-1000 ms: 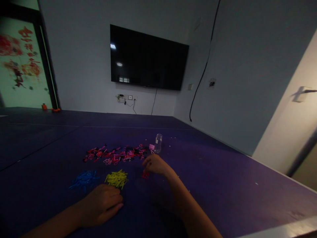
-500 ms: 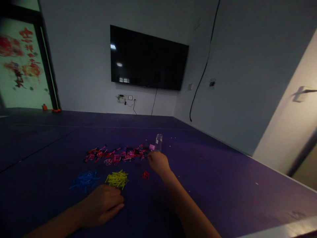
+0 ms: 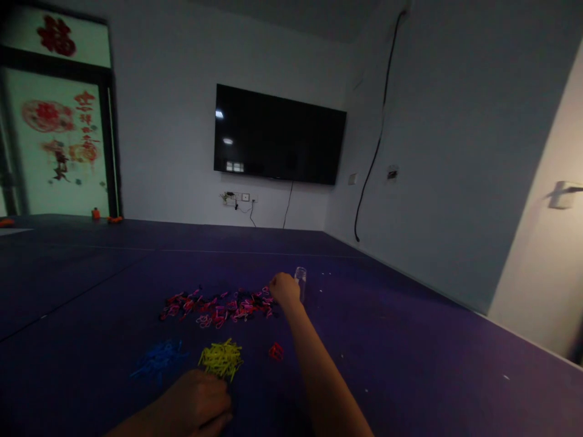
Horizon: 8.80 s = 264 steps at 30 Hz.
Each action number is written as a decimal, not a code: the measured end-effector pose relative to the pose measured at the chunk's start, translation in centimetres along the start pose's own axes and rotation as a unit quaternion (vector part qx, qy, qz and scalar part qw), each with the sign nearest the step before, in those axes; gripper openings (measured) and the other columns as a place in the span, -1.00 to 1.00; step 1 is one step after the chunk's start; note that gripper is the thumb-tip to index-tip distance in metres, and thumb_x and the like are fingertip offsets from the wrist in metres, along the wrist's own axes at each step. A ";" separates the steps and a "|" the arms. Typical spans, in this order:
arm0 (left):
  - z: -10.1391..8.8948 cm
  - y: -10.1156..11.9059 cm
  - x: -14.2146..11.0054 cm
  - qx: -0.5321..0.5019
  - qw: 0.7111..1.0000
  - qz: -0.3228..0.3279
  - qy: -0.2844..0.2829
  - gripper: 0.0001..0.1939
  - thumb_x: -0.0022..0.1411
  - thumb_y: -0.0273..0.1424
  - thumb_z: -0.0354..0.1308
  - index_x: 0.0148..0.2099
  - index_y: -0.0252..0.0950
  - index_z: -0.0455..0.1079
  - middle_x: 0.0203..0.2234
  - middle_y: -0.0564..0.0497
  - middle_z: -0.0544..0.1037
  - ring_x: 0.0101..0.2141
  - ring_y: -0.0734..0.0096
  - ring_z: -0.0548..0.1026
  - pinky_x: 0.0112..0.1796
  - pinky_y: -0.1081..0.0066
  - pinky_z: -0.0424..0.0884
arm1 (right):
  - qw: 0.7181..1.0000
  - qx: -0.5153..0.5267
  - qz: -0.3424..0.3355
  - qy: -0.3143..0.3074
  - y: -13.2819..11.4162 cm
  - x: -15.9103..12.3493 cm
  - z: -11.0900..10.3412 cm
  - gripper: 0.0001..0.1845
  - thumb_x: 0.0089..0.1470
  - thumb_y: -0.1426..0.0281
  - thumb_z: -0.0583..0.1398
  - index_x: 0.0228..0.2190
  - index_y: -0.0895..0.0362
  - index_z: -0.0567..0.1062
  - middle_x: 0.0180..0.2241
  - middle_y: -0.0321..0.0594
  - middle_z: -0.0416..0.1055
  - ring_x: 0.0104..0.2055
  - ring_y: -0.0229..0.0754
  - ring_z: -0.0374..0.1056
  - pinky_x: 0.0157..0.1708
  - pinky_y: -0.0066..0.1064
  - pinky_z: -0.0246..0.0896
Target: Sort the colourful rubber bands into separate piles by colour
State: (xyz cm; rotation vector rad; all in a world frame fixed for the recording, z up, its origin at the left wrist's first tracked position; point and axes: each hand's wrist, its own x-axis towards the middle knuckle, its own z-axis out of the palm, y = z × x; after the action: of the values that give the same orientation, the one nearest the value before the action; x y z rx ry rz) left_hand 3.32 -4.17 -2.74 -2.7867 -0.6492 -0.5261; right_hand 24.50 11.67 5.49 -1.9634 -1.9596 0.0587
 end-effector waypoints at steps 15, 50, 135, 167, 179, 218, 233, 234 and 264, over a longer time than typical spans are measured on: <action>-0.7 1.1 0.4 0.021 0.999 0.020 -0.032 -0.90 0.23 -0.39 0.03 -0.35 -0.25 0.19 -0.52 0.08 0.43 -0.53 0.43 0.37 -0.53 0.42 0.20 | 0.996 -0.012 -0.046 -0.078 2.7 0.7 4.2 -0.39 0.27 0.19 -0.17 -0.21 0.31 0.53 -0.17 0.14 0.47 -0.05 -0.05 0.39 -0.15 -0.42 0.18; -1.1 0.5 0.0 -0.011 0.999 0.003 -0.032 -0.84 0.31 -0.39 -0.12 -0.32 -0.25 0.24 -0.51 0.04 0.44 -0.51 0.43 0.38 -0.50 0.40 0.17 | 0.898 0.135 -0.088 -0.409 2.0 -1.3 -3.3 -0.40 0.02 -0.02 0.09 -0.69 0.21 0.54 -0.59 -0.12 0.51 -0.63 -0.34 0.24 -0.67 -0.54 -0.02; 1.0 4.8 10.1 0.002 0.991 -0.122 -0.052 -0.85 0.25 -0.44 0.05 -0.18 -0.40 0.38 -0.25 -0.12 0.45 -0.18 0.22 0.33 -0.23 0.26 0.33 | 0.956 0.173 -0.084 -0.220 0.8 -1.9 -6.6 -0.77 -0.11 0.39 0.30 -0.32 0.19 0.57 -0.52 -0.21 0.52 -0.52 -0.30 0.40 -0.52 -0.55 0.33; 2.7 4.4 9.8 0.095 0.989 -0.115 -0.013 -0.90 0.24 -0.53 0.02 -0.31 -0.36 0.34 -0.39 -0.08 0.42 -0.28 0.23 0.35 -0.34 0.29 0.28 | 0.989 -0.013 -0.089 -0.115 0.3 -0.4 1.3 -0.80 -0.17 0.45 0.28 -0.38 0.15 0.61 -0.35 -0.15 0.55 -0.29 -0.18 0.46 -0.39 -0.56 0.22; 2.7 5.6 9.6 0.025 0.997 -0.052 -0.042 -0.82 0.28 -0.43 -0.06 -0.29 -0.34 0.35 -0.36 -0.07 0.47 -0.30 0.27 0.37 -0.35 0.29 0.28 | 0.988 -0.039 -0.084 -0.120 0.5 -0.4 1.8 -0.78 -0.14 0.44 0.26 -0.35 0.12 0.61 -0.26 -0.10 0.54 -0.17 -0.11 0.44 -0.33 -0.55 0.24; 2.2 6.4 10.1 0.020 0.976 -0.199 -0.087 -0.63 0.29 -0.28 -0.07 -0.06 -0.44 0.39 -0.16 -0.23 0.47 -0.19 0.06 0.41 -0.25 0.13 0.35 | 0.975 0.003 -0.181 -0.132 0.0 0.7 3.0 -0.66 -0.13 0.55 0.18 -0.27 0.09 0.60 -0.24 -0.21 0.55 -0.17 -0.17 0.43 -0.27 -0.54 0.22; 2.9 6.3 9.9 0.051 0.991 -0.106 -0.058 -0.80 0.25 -0.38 -0.02 -0.21 -0.37 0.38 -0.33 -0.13 0.45 -0.31 0.20 0.36 -0.39 0.28 0.21 | 0.976 -0.030 -0.192 -0.096 0.7 0.2 4.5 -0.77 0.04 0.34 0.17 -0.27 0.07 0.58 -0.25 -0.24 0.54 -0.18 -0.20 0.41 -0.27 -0.52 0.18; 2.9 6.3 9.9 0.049 0.991 -0.105 -0.060 -0.81 0.24 -0.38 -0.01 -0.22 -0.37 0.38 -0.33 -0.13 0.45 -0.32 0.20 0.36 -0.40 0.28 0.20 | 0.977 -0.031 -0.188 -0.091 0.7 0.1 4.5 -0.77 0.04 0.33 0.17 -0.27 0.07 0.58 -0.25 -0.23 0.54 -0.17 -0.19 0.41 -0.27 -0.52 0.18; 2.7 6.1 9.7 0.037 0.992 -0.097 -0.071 -0.79 0.28 -0.38 -0.07 -0.25 -0.35 0.37 -0.34 -0.13 0.45 -0.32 0.23 0.36 -0.40 0.29 0.20 | 0.980 -0.080 -0.161 -0.080 0.1 -1.3 3.7 -0.76 0.11 0.41 0.10 -0.23 0.17 0.52 -0.14 -0.04 0.47 -0.09 -0.09 0.38 -0.26 -0.45 0.16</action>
State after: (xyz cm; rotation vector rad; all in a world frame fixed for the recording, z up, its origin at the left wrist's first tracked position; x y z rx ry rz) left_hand 15.03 -4.98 -2.27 -2.7254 -0.9575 -0.3322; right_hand 23.47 11.26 1.73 -1.7543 -2.4325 -0.0275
